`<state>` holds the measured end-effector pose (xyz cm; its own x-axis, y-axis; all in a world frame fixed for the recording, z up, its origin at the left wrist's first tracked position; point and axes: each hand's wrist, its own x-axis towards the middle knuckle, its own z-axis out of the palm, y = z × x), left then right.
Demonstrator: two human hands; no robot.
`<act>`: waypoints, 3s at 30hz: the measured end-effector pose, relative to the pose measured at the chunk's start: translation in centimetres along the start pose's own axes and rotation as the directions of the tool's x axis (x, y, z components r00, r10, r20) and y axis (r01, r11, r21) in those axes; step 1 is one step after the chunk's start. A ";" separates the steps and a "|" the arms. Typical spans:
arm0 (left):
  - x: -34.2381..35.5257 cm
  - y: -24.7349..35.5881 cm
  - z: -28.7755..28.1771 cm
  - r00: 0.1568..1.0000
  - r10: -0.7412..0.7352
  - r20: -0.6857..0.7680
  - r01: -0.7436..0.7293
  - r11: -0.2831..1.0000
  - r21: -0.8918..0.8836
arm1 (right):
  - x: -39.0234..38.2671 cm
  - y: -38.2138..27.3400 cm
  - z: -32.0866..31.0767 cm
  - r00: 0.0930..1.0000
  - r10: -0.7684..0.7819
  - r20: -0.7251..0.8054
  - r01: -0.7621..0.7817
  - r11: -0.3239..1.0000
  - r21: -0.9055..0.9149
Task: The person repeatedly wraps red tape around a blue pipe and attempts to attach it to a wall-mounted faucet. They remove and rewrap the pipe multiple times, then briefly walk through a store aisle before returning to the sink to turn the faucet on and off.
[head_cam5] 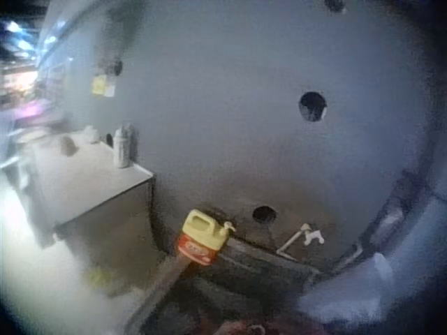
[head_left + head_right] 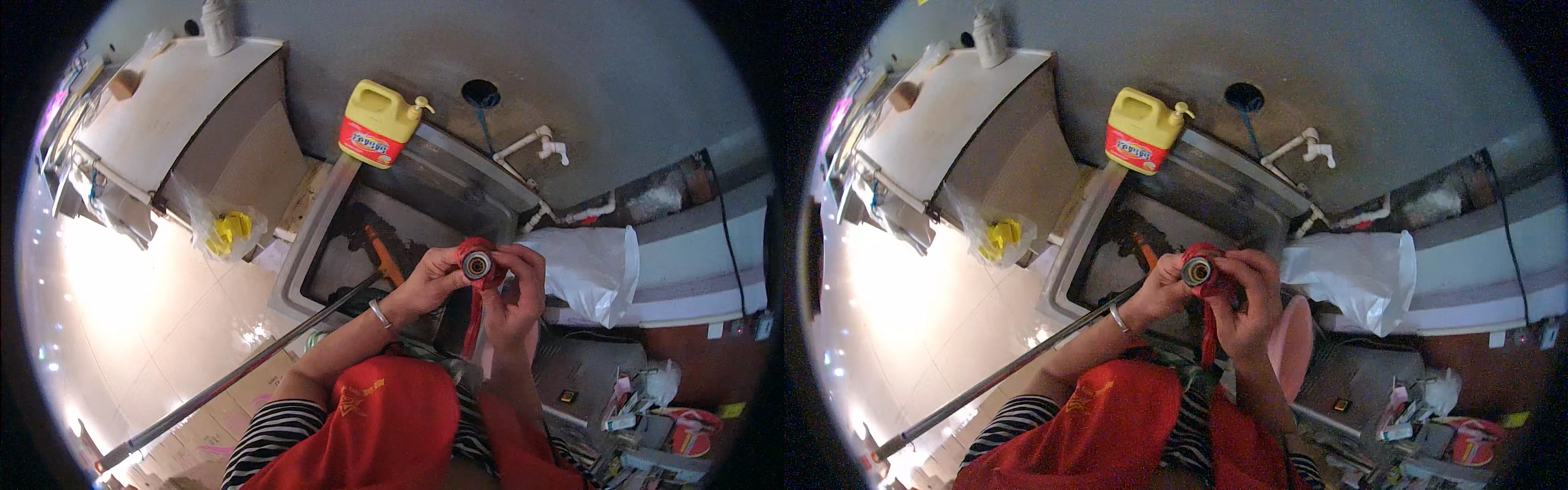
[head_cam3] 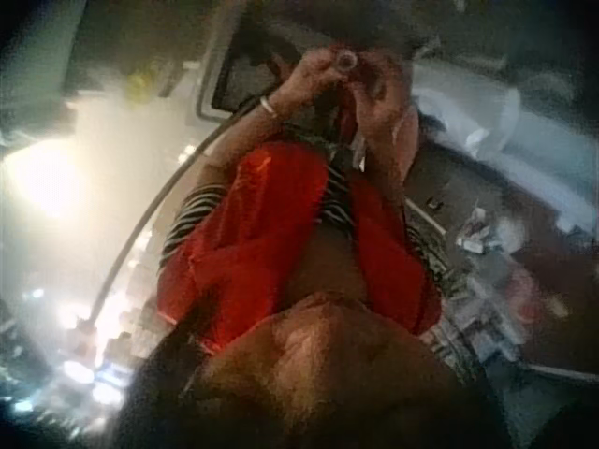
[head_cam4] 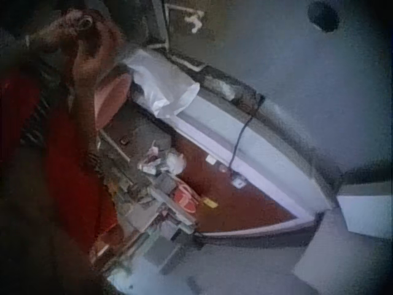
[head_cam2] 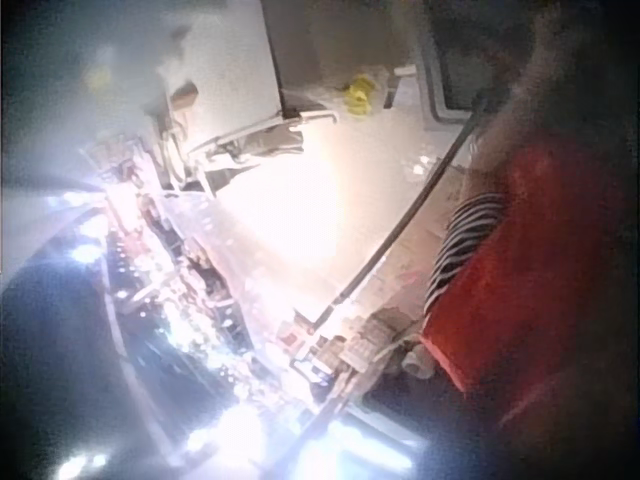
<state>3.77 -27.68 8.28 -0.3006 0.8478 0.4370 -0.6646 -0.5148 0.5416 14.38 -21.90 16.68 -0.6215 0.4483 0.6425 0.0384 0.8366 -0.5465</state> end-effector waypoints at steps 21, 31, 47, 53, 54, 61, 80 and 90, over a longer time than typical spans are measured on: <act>-0.4 -0.2 -2.1 0.998 -0.006 -0.070 0.012 0.996 0.088 | 0.4 0.3 2.0 0.994 0.102 0.026 -0.104 0.991 0.082; 0.6 -1.3 -3.1 0.996 -0.068 -0.059 0.081 0.966 0.246 | 0.9 3.0 0.5 0.956 0.179 0.233 -0.250 0.911 0.326; 6.5 -6.2 -6.0 0.844 -0.456 -0.284 0.474 0.880 -0.003 | 1.4 13.8 -1.0 0.897 0.374 0.237 -0.420 0.888 0.189; 8.8 -8.9 -11.8 0.632 -0.556 -0.541 0.693 0.717 0.072 | 1.7 19.2 -0.3 0.861 0.504 0.074 -0.435 0.650 0.623; 9.3 -9.2 -12.4 0.652 -0.491 -0.577 0.686 0.706 0.175 | 1.8 20.1 -0.2 0.846 0.529 0.065 -0.418 0.583 0.696; 16.0 -10.8 -11.2 0.996 -0.041 -0.075 0.078 0.088 0.993 | 2.4 27.6 2.2 0.734 0.667 -0.132 -0.400 0.581 0.709; 25.3 -20.2 -18.1 0.967 -0.132 -0.217 0.253 0.450 0.857 | 8.5 39.6 5.8 0.605 0.738 -0.299 -0.399 0.605 0.689; 26.0 -18.9 -15.5 0.957 -0.076 -0.278 0.287 0.365 0.886 | 8.6 39.3 4.1 0.742 0.648 -0.172 -0.319 0.567 0.760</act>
<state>-2.09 6.11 -1.73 -0.4275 0.8865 0.1772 0.2775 -0.0578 0.9590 7.36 13.58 -1.48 -0.3017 0.9288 0.2152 -0.3748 0.0920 -0.9225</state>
